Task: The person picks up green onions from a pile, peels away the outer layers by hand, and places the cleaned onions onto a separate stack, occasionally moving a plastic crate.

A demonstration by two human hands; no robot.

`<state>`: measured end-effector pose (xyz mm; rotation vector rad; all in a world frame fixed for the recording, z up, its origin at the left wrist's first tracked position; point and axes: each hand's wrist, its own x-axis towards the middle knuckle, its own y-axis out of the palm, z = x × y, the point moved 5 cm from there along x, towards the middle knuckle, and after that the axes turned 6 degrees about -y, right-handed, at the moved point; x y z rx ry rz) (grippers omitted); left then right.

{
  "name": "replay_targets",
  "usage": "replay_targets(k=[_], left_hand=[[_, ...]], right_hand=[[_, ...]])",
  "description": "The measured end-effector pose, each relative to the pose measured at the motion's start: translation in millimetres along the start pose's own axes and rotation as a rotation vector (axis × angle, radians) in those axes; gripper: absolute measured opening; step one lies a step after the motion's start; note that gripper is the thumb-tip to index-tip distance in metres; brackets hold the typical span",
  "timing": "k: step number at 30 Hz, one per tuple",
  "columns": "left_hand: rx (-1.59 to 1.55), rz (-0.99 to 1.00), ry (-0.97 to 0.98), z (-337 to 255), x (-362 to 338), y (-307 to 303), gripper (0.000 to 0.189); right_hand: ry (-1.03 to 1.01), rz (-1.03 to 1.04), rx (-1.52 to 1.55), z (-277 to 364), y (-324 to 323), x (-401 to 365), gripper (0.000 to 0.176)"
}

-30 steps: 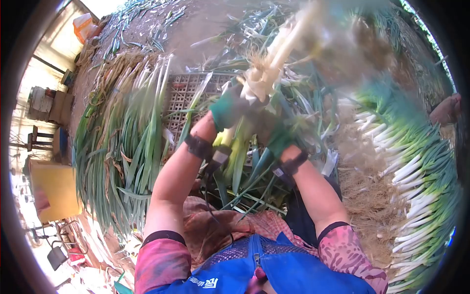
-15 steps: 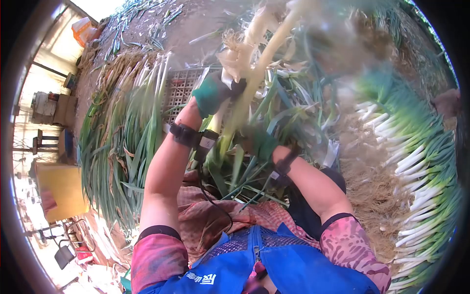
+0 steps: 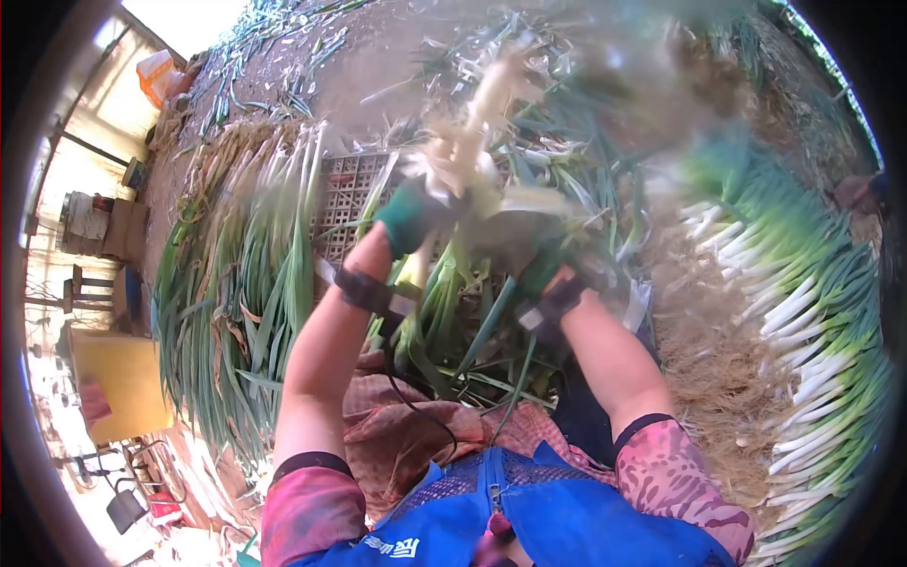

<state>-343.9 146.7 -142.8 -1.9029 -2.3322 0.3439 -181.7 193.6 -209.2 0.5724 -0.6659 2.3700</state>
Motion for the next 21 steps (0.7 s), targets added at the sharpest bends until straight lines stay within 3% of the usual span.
replay_targets(k=[1,2,3,4,5,8,10,11,13,14,15,16,17,19,21], left_hand=[[-0.005,-0.019,-0.083,3.4,-0.6,8.7,0.032],[-0.203,-0.016,-0.022,12.2,2.6,7.9,0.031],[-0.098,-0.18,-0.034,24.4,6.9,-4.6,0.029],[0.01,-0.345,-0.047,26.3,11.9,-19.1,0.028],[-0.096,-0.411,-0.082,49.3,20.4,-45.7,0.03],[-0.646,-0.497,-0.165,99.5,44.6,-124.4,0.046],[0.309,-0.538,-0.206,78.4,33.2,-155.8,0.039],[0.733,-0.596,-0.224,71.8,27.6,-173.0,0.036],[0.679,-0.557,-0.299,132.8,31.1,-187.3,0.031],[0.397,-0.505,-0.3,137.3,24.2,-173.8,0.029],[0.117,-0.466,-0.313,142.4,17.2,-160.3,0.027],[-0.213,-0.496,-0.435,132.6,6.2,-125.3,0.026],[-0.195,-0.493,-0.455,139.0,0.2,-109.4,0.029],[-0.138,-0.459,-0.505,145.7,-1.5,-87.2,0.036],[-0.145,-0.45,-0.471,142.9,-3.5,-80.4,0.041]], right_hand=[[-0.076,0.028,-0.122,-3.4,3.5,-0.9,0.021],[-0.153,0.046,-0.243,-4.5,6.6,-0.7,0.021],[-0.091,0.108,-0.514,-14.6,5.6,-0.7,0.021],[0.1,0.216,-0.76,-19.6,-0.6,4.1,0.02],[0.271,0.38,-1.015,-22.0,-7.4,7.8,0.02],[1.117,-0.513,-0.196,-83.2,-62.8,-30.8,0.021],[0.721,-0.26,-0.793,-62.1,-66.5,-14.6,0.022],[0.602,-0.034,-0.925,-82.1,-49.8,-11.8,0.022],[0.387,0.303,-1.074,-149.1,4.7,-24.3,0.023],[0.317,0.435,-1.092,-196.3,40.7,-38.3,0.024],[0.234,0.422,-1.169,-206.2,77.6,-40.5,0.024],[0.667,0.248,-0.557,-192.1,80.2,-45.6,0.044],[1.02,-0.142,-0.038,-172.6,83.1,-55.1,0.069],[1.194,-0.16,-0.191,-133.4,76.8,-41.5,0.077],[1.244,-0.215,-0.207,-129.1,74.3,-37.5,0.062]])
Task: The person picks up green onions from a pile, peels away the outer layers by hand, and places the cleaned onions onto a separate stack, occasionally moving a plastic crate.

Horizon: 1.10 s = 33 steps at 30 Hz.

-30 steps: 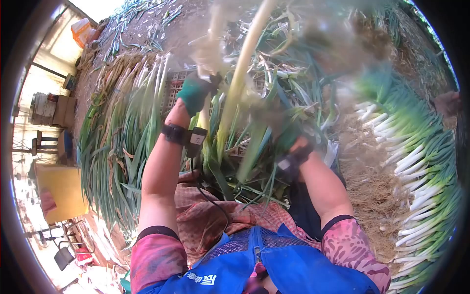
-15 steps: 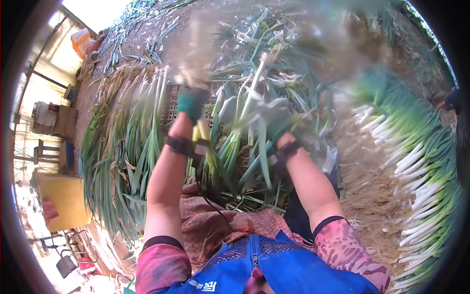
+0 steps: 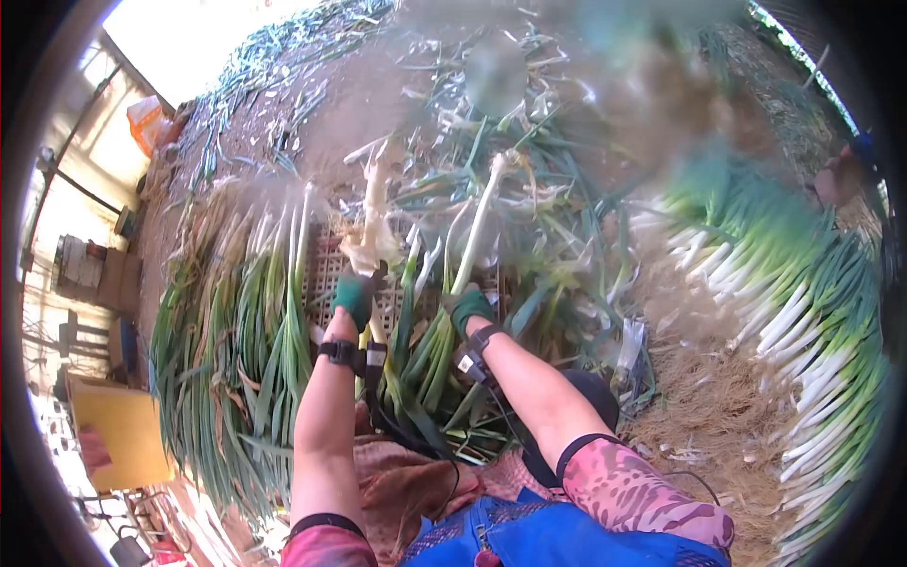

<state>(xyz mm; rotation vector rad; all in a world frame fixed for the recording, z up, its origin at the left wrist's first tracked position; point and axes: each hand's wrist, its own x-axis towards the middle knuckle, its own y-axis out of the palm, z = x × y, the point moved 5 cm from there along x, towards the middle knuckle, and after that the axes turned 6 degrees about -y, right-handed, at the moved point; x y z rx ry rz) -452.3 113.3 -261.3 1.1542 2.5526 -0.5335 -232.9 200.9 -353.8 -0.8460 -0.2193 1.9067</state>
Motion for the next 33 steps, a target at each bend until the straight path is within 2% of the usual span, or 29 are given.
replay_targets(k=[1,2,3,4,5,6,7,8,9,10,11,13,14,15,16,17,18,19,20,22,24,25,26,27,28,31,33], left_hand=[[-0.07,0.002,0.061,-4.4,-1.7,1.0,0.043],[-0.091,0.028,0.035,11.6,21.6,-11.7,0.046],[-0.177,-0.037,0.03,12.3,30.7,-20.3,0.048],[-0.19,-0.011,0.125,7.0,40.6,-31.0,0.05],[-0.203,0.011,0.213,0.5,46.3,-37.4,0.052],[-0.141,-0.022,0.071,-29.1,21.0,-33.8,0.057],[-0.188,0.021,0.132,-45.5,12.7,-30.2,0.061],[-0.236,0.1,0.14,-59.5,4.4,-21.9,0.062],[-0.284,0.18,0.147,-70.9,0.8,-13.2,0.063],[-0.226,0.155,0.318,-79.8,9.6,-7.6,0.055],[-0.082,0.239,0.378,-103.6,-7.5,4.0,0.05],[0.217,0.399,0.488,-164.3,-79.1,36.9,0.041],[0.267,0.388,0.531,-177.2,-97.3,49.5,0.037],[0.319,0.375,0.572,-184.1,-110.1,57.4,0.032],[0.242,0.399,0.682,-179.4,-109.1,60.6,0.031],[0.2,0.471,0.632,-180.1,-114.9,58.2,0.03],[0.155,0.542,0.577,-181.2,-123.6,54.4,0.029],[0.11,0.612,0.523,-182.9,-134.8,51.1,0.029],[-0.046,0.706,0.405,-186.1,-151.4,52.2,0.026],[-0.038,0.845,0.383,-192.0,-184.3,48.6,0.026],[-0.06,0.977,0.318,-178.3,-192.4,52.6,0.028],[0.007,1.094,0.361,-191.1,-210.6,58.3,0.033],[-0.016,1.11,0.303,-188.9,-216.7,61.6,0.035],[-0.041,1.124,0.245,-186.1,-221.8,62.8,0.036],[-0.058,1.16,0.272,-181.8,-220.8,63.2,0.037],[-0.102,1.227,0.314,-168.8,-217.7,59.4,0.039],[-0.127,1.222,0.29,-168.8,-229.5,54.3,0.04]], right_hand=[[0.005,0.022,0.043,0.0,-0.6,1.5,0.057],[-0.07,-0.028,0.181,-10.0,11.6,11.1,0.052],[-0.13,-0.071,0.277,3.2,8.1,-0.4,0.048],[-0.194,-0.107,0.371,17.8,3.8,-13.4,0.044],[-0.231,-0.009,0.494,35.3,4.4,-32.0,0.044],[-0.28,0.056,0.527,43.4,19.2,-40.2,0.047],[-0.363,0.134,0.393,79.3,-6.8,-83.3,0.049],[-0.515,0.189,0.368,78.6,15.5,-88.1,0.048],[-0.596,0.272,0.138,98.6,3.6,-119.2,0.047],[-0.641,0.211,0.123,97.8,3.1,-134.0,0.047],[-0.685,0.152,0.112,96.3,4.7,-146.2,0.048],[-0.688,0.3,0.115,92.1,2.8,-149.7,0.046],[-0.69,0.377,0.113,89.2,-3.9,-150.2,0.045],[-0.678,0.456,-0.067,93.9,-15.9,-153.6,0.043],[-0.664,0.535,-0.246,107.9,-37.2,-159.2,0.042],[-0.648,0.613,-0.426,118.6,-61.0,-164.1,0.04],[-0.778,0.481,-0.274,131.2,-100.0,-167.3,0.033],[-0.75,0.35,0.125,136.4,-149.4,-168.1,0.03],[-1.012,0.196,0.056,153.6,-186.9,-166.4,0.028],[-1.45,-0.341,-0.164,179.5,-263.7,-169.3,0.025],[-1.57,-0.149,0.16,194.3,-281.6,-184.6,0.022],[-1.555,0.005,0.24,204.2,-278.1,-186.8,0.022],[-1.496,0.129,0.267,207.8,-267.3,-189.2,0.022],[-1.438,0.157,0.173,210.5,-254.3,-188.7,0.022],[-1.391,0.183,0.072,211.7,-242.3,-188.5,0.022],[-1.319,0.14,-0.175,209.1,-237.7,-186.3,0.021],[-1.31,0.035,-0.294,214.3,-261.7,-179.8,0.021]])
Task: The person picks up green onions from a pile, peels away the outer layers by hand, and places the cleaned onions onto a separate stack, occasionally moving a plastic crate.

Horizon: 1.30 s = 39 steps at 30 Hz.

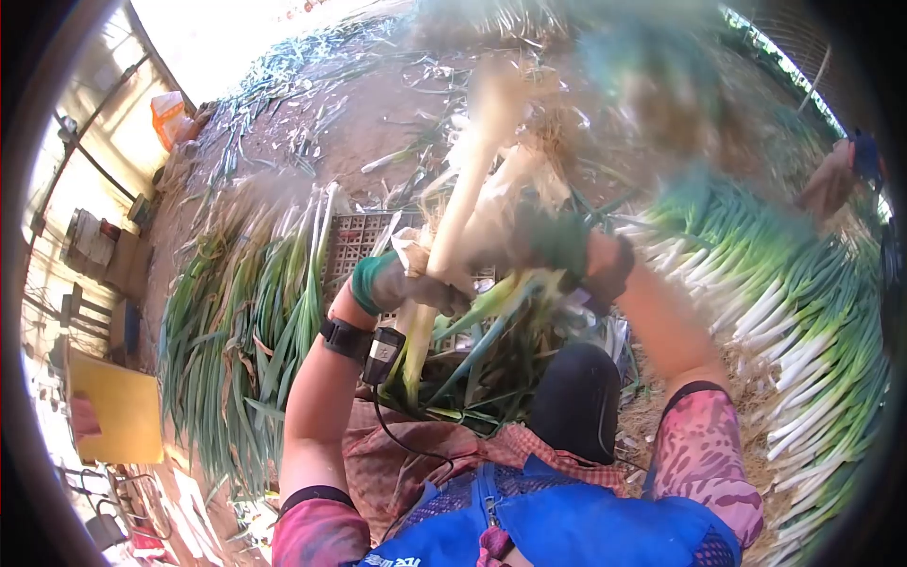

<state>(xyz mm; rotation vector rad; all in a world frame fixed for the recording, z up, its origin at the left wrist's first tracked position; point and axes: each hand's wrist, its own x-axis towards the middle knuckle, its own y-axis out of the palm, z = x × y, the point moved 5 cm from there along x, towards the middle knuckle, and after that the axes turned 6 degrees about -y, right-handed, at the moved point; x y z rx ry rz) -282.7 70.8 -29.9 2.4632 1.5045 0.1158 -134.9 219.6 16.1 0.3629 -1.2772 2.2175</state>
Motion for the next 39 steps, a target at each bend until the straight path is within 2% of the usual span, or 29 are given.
replay_targets(k=[1,4,5,8,10,12,13,15,17,20,23,26,27,28,29,31,33,34,35,38,39], left_hand=[[0.121,-0.065,-0.085,0.9,-2.8,-3.7,0.045],[0.186,-0.269,-0.082,31.8,-8.6,-21.8,0.044],[0.216,-0.29,-0.035,30.7,-11.0,-22.1,0.038],[0.627,-0.53,-0.103,22.6,-5.0,-16.1,0.027],[0.739,-0.56,-0.121,16.3,18.1,-4.5,0.029],[0.842,-0.614,-0.17,27.6,33.4,-8.7,0.029],[1.191,-0.62,0.003,43.3,44.7,-17.1,0.026],[1.29,-0.66,0.146,60.5,45.7,-17.2,0.028],[1.287,-0.684,0.238,68.5,41.6,-12.4,0.03],[1.235,-0.702,0.327,71.5,30.2,-6.7,0.034],[1.201,-0.688,0.414,72.1,20.2,-3.8,0.039],[1.053,-0.658,0.449,69.3,13.8,-7.5,0.044],[0.845,-0.646,0.379,76.3,15.3,-12.5,0.046],[0.404,-0.663,0.24,92.2,17.5,-21.8,0.052],[0.322,-0.644,0.167,92.0,14.2,-23.4,0.055],[0.152,-0.596,0.02,87.6,5.2,-22.9,0.061],[0.163,-0.649,-0.005,104.6,4.3,-33.8,0.061],[0.172,-0.673,-0.025,111.3,2.1,-37.9,0.061],[0.139,-0.598,0.019,110.3,2.4,-36.3,0.061],[0.612,-0.626,0.213,109.3,11.0,-39.8,0.061],[0.311,-0.583,0.16,122.0,6.3,-48.2,0.058]], right_hand=[[0.02,-0.025,-0.079,-8.5,-19.3,1.9,0.021],[0.155,-0.154,-0.325,-46.2,-101.0,2.3,0.02],[0.193,-0.197,-0.379,-51.1,-126.3,-0.1,0.02],[0.122,-0.231,-0.434,-15.9,-154.6,8.3,0.02],[-0.039,-0.104,-0.4,24.1,-121.4,18.5,0.02],[-0.194,0.124,-0.376,58.4,-58.9,24.2,0.019],[-0.244,0.258,-0.386,69.1,-24.9,23.3,0.019],[-0.239,0.517,-0.471,73.4,36.8,16.7,0.019],[-0.201,0.711,-0.553,65.5,78.5,7.1,0.019],[-0.28,0.748,-0.605,51.6,105.3,1.1,0.017],[-0.407,0.584,-0.41,50.9,103.9,-7.3,0.018],[-0.269,0.475,-0.323,42.3,100.0,0.6,0.027],[-0.507,0.298,-0.198,51.2,84.1,3.4,0.041],[-0.592,0.169,-0.125,55.7,63.0,8.5,0.042],[-0.562,0.043,-0.114,50.2,38.0,15.9,0.043],[-0.276,-0.15,-0.192,14.7,-21.0,24.7,0.045],[-0.065,-0.214,-0.218,-16.8,-45.4,22.0,0.046],[-0.029,-0.188,-0.224,-25.5,-35.7,21.5,0.047],[-0.024,-0.136,-0.23,-30.2,-17.4,19.9,0.048],[-0.04,0.098,-0.261,-40.4,43.8,13.1,0.051],[-0.029,0.137,-0.277,-47.1,49.6,12.7,0.052]])
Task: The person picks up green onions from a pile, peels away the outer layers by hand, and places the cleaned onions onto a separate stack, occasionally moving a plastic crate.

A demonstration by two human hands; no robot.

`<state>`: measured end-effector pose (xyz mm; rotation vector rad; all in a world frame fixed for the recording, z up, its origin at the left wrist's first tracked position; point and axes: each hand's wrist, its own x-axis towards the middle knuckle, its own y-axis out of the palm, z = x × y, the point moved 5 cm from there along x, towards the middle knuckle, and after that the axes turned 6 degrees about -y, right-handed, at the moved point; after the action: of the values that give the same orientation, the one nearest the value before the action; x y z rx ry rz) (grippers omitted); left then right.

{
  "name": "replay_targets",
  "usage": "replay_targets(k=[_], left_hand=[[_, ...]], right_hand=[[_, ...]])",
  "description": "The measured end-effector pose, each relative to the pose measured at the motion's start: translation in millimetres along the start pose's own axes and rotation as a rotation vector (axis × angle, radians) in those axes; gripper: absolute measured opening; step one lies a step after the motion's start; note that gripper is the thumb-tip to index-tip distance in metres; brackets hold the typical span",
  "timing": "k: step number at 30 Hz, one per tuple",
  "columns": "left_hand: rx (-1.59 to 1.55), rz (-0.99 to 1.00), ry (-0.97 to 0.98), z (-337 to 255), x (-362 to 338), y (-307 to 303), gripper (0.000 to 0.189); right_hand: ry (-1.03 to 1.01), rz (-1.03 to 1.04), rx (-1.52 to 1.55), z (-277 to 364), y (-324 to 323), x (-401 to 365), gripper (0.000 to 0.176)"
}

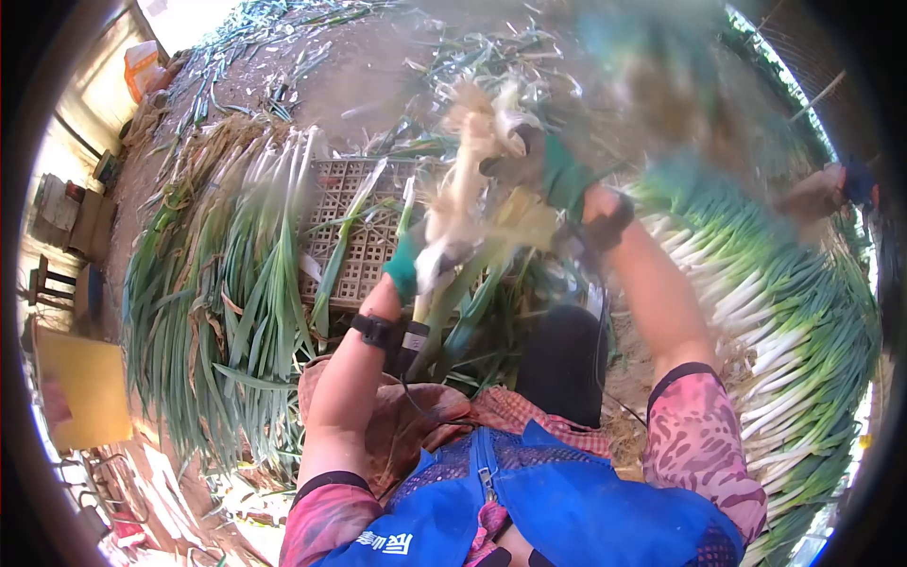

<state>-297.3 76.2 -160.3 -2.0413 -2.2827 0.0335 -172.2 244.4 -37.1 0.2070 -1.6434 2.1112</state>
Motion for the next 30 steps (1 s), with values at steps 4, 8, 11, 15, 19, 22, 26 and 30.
replay_targets(k=[4,8,11,15,19,22,26,30], left_hand=[[0.067,-0.189,-0.125,-5.7,-19.2,-22.1,0.034],[-0.181,-0.377,-0.182,10.0,-28.9,-68.3,0.031],[-0.194,-0.585,-0.197,53.8,-25.1,-115.6,0.032],[0.021,-0.623,-0.419,99.2,0.2,-139.1,0.036],[-0.023,-0.669,-0.479,156.5,13.2,-144.1,0.031],[-0.204,-0.638,-0.753,208.6,6.7,-156.3,0.031],[-0.024,-0.68,-0.744,194.2,22.0,-144.2,0.031],[-0.041,-0.568,-0.748,205.8,21.7,-146.3,0.031]], right_hand=[[0.167,-0.13,-0.035,-56.7,-33.8,-7.4,0.053],[0.562,-0.33,-0.08,-155.6,-83.0,-94.5,0.052],[0.916,-0.214,-0.082,-211.5,-37.0,-213.6,0.051],[1.356,0.136,0.02,-211.2,71.7,-393.5,0.05],[1.617,0.369,0.182,-176.1,153.2,-496.9,0.049],[1.653,0.408,0.26,-190.1,197.5,-501.7,0.048],[1.545,0.394,0.316,-241.3,266.3,-450.7,0.047],[1.369,0.362,0.34,-283.1,318.3,-355.1,0.046]])
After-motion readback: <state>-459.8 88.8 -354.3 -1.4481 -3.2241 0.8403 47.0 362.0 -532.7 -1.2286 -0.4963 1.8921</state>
